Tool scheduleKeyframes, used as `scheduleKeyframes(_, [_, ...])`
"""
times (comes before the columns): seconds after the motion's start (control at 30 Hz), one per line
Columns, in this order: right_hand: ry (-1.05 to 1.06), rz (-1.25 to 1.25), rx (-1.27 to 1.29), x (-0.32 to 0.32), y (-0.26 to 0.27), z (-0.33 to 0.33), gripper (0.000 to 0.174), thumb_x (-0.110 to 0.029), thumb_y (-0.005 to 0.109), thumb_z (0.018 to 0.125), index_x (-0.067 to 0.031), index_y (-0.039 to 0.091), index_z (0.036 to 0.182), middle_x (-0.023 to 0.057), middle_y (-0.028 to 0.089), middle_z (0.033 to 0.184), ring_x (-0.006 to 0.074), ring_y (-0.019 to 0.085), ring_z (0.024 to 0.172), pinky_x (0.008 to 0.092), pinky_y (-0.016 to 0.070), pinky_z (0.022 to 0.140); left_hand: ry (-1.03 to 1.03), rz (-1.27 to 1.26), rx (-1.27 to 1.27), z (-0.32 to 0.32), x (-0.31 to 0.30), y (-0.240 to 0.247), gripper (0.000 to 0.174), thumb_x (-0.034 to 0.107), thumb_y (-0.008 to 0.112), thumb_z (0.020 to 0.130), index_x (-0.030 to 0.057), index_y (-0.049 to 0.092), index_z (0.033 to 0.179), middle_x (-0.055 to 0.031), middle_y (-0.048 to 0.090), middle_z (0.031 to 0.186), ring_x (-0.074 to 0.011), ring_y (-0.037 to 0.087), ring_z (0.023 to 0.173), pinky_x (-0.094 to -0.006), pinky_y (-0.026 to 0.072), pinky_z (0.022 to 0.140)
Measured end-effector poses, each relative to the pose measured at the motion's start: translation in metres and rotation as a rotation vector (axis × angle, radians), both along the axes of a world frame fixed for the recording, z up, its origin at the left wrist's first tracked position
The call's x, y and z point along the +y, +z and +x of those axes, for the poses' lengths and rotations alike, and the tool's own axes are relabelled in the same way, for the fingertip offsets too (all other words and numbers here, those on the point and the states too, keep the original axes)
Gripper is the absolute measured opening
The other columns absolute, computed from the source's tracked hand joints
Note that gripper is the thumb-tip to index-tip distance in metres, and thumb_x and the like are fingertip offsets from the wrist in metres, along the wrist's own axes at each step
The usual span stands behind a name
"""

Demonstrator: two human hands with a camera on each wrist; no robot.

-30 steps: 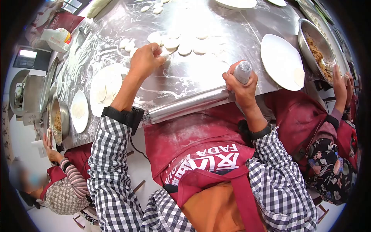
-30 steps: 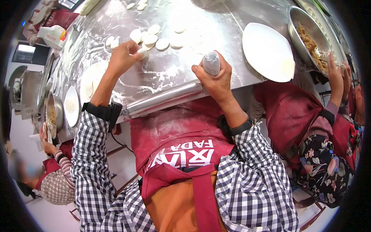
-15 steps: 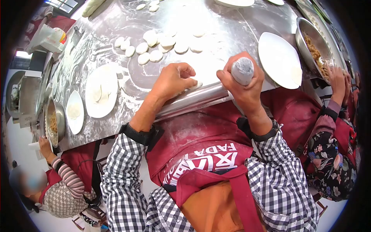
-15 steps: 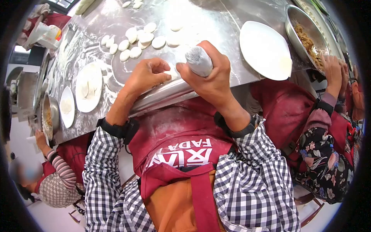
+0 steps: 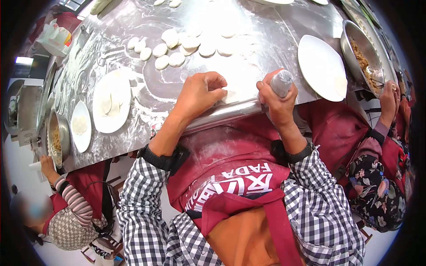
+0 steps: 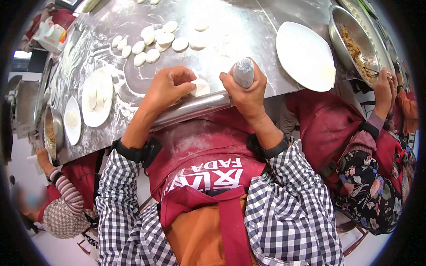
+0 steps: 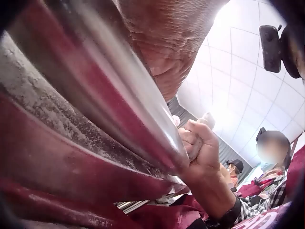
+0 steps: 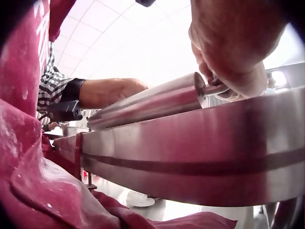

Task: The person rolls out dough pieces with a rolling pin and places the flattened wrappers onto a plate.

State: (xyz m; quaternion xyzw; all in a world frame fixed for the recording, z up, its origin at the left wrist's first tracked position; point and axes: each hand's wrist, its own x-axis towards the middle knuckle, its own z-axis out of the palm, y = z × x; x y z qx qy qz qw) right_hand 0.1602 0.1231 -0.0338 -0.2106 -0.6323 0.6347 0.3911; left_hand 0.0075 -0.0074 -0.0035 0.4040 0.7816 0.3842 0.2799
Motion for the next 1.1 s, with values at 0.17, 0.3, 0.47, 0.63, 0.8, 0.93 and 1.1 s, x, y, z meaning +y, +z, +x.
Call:
scheduleKeyframes(0.17, [-0.064,0.187,-0.009,0.021,0.005,-0.052,0.018,-0.009,0.068,0.069,-0.0024,0.054,0.079,0.0008,0.052,0.063,0.0093,0.047,0.058,0.0262,0.0417,0.054,-0.038,-0.032,0.254,0.001,0.01,0.012,0.017,0.014,0.058,0.079,-0.0001,0.063,0.089,-0.0069,0.062,0.07,-0.0131,0.057,0.063,-0.0277,0.045,0.062])
scheduleKeyframes(0.3, [-0.081,0.17,-0.003,0.021,0.004,-0.056,0.018,-0.009,0.068,0.07,-0.0015,0.054,0.078,0.0011,0.054,0.063,0.0085,0.049,0.057,0.0255,0.0419,0.053,-0.001,-0.044,0.194,-0.004,0.01,0.011,0.018,0.015,0.057,0.079,0.0009,0.064,0.089,-0.0092,0.063,0.07,-0.0154,0.057,0.062,-0.0296,0.0445,0.06])
scheduleKeyframes(0.47, [-0.035,-0.017,-0.027,0.0,0.002,-0.004,0.018,-0.005,0.07,0.069,-0.0022,0.053,0.074,0.0009,0.055,0.063,0.0066,0.05,0.057,0.0242,0.0431,0.055,-0.025,0.009,0.13,-0.005,0.004,0.001,0.018,0.009,0.06,0.075,-0.0024,0.063,0.089,-0.0074,0.064,0.073,-0.0112,0.06,0.069,-0.0257,0.0472,0.063])
scheduleKeyframes(0.63, [-0.029,0.02,-0.039,0.0,0.0,-0.002,0.018,-0.006,0.069,0.07,-0.0022,0.053,0.075,0.001,0.055,0.063,0.0071,0.049,0.058,0.0244,0.0422,0.055,-0.049,-0.089,-0.026,0.001,0.0,0.009,0.017,0.01,0.058,0.077,-0.0017,0.063,0.089,-0.006,0.062,0.07,-0.0108,0.058,0.066,-0.0262,0.0457,0.06])
scheduleKeyframes(0.8, [-0.055,0.145,-0.005,0.022,0.004,-0.055,0.018,-0.009,0.069,0.07,-0.0024,0.054,0.077,0.0008,0.053,0.064,0.0085,0.046,0.059,0.0261,0.0413,0.054,-0.026,-0.078,0.212,0.001,0.012,0.014,0.018,0.015,0.056,0.08,0.0007,0.063,0.088,-0.0095,0.062,0.069,-0.0136,0.058,0.063,-0.0283,0.0446,0.06])
scheduleKeyframes(0.93, [-0.076,0.153,-0.025,0.018,0.001,-0.045,0.018,-0.01,0.069,0.07,-0.0023,0.053,0.076,0.0016,0.054,0.063,0.0089,0.048,0.057,0.0257,0.0421,0.054,-0.024,-0.053,0.204,0.004,0.013,0.01,0.018,0.015,0.057,0.079,0.0003,0.063,0.088,-0.0106,0.062,0.07,-0.016,0.058,0.064,-0.0286,0.0454,0.062])
scheduleKeyframes(1.1, [-0.017,0.002,-0.038,-0.001,-0.004,0.002,0.018,-0.006,0.07,0.069,-0.0021,0.054,0.075,0.0014,0.056,0.063,0.0081,0.051,0.058,0.0248,0.0436,0.055,-0.026,-0.032,0.177,0.002,0.01,0.001,0.018,0.013,0.06,0.076,-0.0008,0.063,0.088,-0.0084,0.064,0.071,-0.0124,0.058,0.063,-0.0265,0.046,0.061])
